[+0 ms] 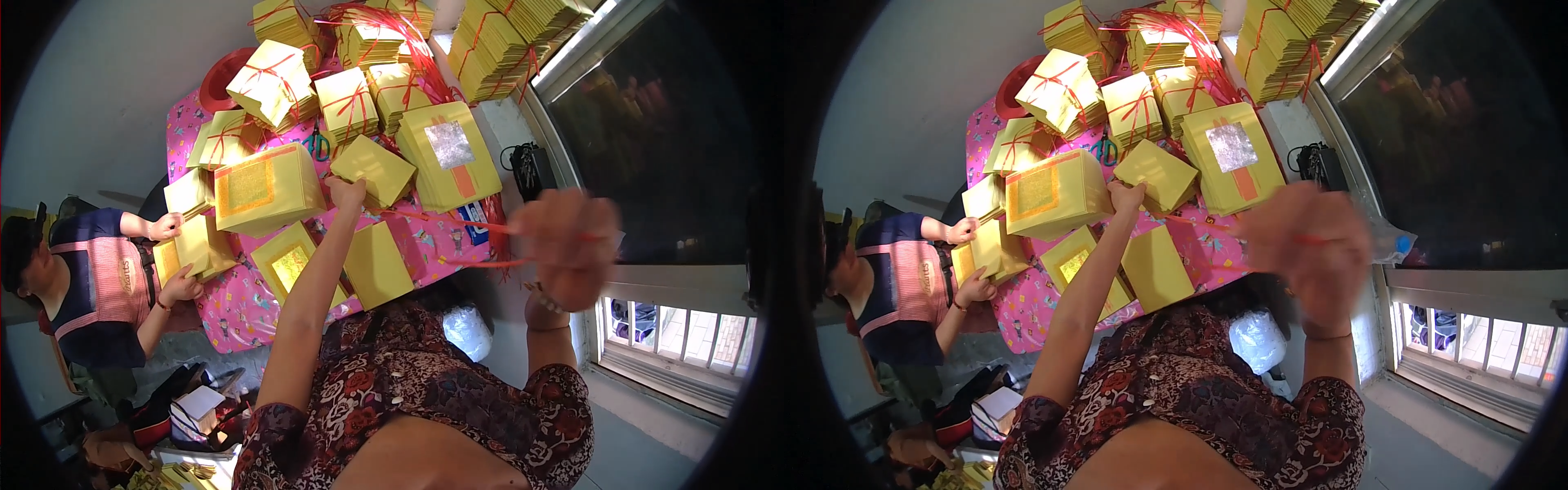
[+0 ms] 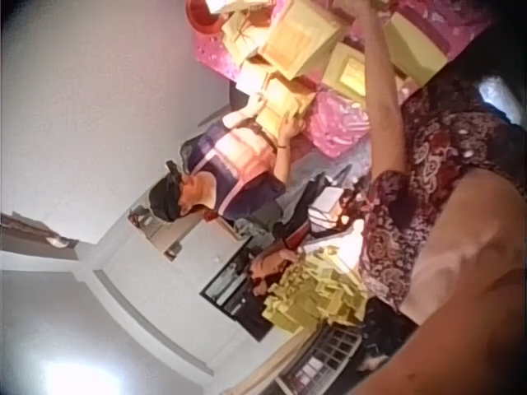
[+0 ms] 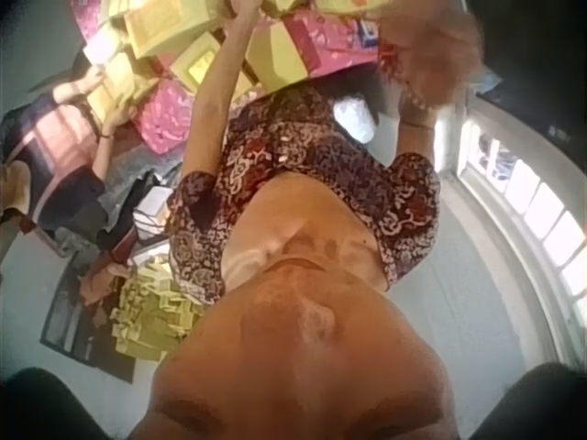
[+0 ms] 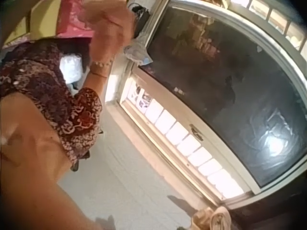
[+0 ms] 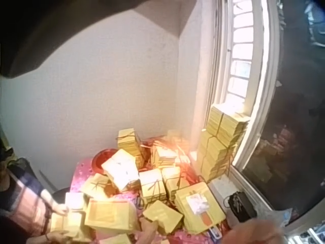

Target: Bundling and tying stacks of yellow joss paper with red string.

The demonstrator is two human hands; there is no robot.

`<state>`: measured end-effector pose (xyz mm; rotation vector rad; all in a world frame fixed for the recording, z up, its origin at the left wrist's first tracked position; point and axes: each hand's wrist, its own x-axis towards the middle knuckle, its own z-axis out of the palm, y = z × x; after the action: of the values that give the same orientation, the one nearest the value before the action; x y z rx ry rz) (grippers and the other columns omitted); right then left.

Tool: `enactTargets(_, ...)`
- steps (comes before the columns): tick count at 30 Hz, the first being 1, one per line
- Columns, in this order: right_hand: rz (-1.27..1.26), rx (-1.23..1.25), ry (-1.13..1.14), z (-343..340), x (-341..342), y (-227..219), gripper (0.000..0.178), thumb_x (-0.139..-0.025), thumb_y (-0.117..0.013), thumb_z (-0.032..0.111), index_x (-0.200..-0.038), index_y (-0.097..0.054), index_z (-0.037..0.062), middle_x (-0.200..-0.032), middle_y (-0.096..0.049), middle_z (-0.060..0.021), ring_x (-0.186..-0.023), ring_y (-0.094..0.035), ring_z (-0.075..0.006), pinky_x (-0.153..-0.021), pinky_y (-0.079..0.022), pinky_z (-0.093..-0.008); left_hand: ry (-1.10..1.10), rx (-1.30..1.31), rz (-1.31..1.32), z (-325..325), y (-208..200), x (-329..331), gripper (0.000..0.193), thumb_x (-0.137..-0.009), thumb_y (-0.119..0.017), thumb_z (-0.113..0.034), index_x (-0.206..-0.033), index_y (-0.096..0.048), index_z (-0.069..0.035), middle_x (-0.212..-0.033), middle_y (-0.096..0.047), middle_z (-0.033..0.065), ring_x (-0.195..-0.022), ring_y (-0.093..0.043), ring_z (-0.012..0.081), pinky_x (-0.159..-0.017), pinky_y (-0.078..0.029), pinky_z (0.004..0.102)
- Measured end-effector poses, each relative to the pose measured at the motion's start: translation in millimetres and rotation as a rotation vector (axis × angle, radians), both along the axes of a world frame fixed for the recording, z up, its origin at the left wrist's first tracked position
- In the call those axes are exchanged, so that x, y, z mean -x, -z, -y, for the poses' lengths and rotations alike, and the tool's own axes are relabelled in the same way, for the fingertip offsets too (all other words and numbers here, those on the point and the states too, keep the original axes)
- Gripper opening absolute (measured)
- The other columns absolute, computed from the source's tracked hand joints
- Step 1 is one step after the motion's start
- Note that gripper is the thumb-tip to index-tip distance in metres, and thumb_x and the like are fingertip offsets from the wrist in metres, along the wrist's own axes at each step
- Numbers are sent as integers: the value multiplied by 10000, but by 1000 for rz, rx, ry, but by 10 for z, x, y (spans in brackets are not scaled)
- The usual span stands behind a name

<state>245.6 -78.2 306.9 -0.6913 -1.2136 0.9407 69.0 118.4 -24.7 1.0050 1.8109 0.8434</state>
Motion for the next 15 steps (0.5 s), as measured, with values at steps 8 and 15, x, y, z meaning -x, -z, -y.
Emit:
enactTargets(8, -145, -935, 605, 747, -147, -779, 103, -826, -608, -6, -793, -593, 91, -835, -567, 17, -706, -520, -124, -741, -404, -289, -27, 30, -36, 39, -87, -52, 703, -626, -824, -186, -1121, -368, 17, -1072, -596, 240, -998, -606, 380, -890, -474, 413)
enactTargets(15, 33, -1311, 555, 1220, -279, -1186, 47, -865, -628, 139, -834, -645, 110, -852, -617, 12, -643, -548, -90, -653, -441, -254, -14, 65, -38, -89, 170, -8, 635, -602, -842, -224, -1047, -466, 26, -1046, -607, 205, -965, -618, 347, -851, -488, 404)
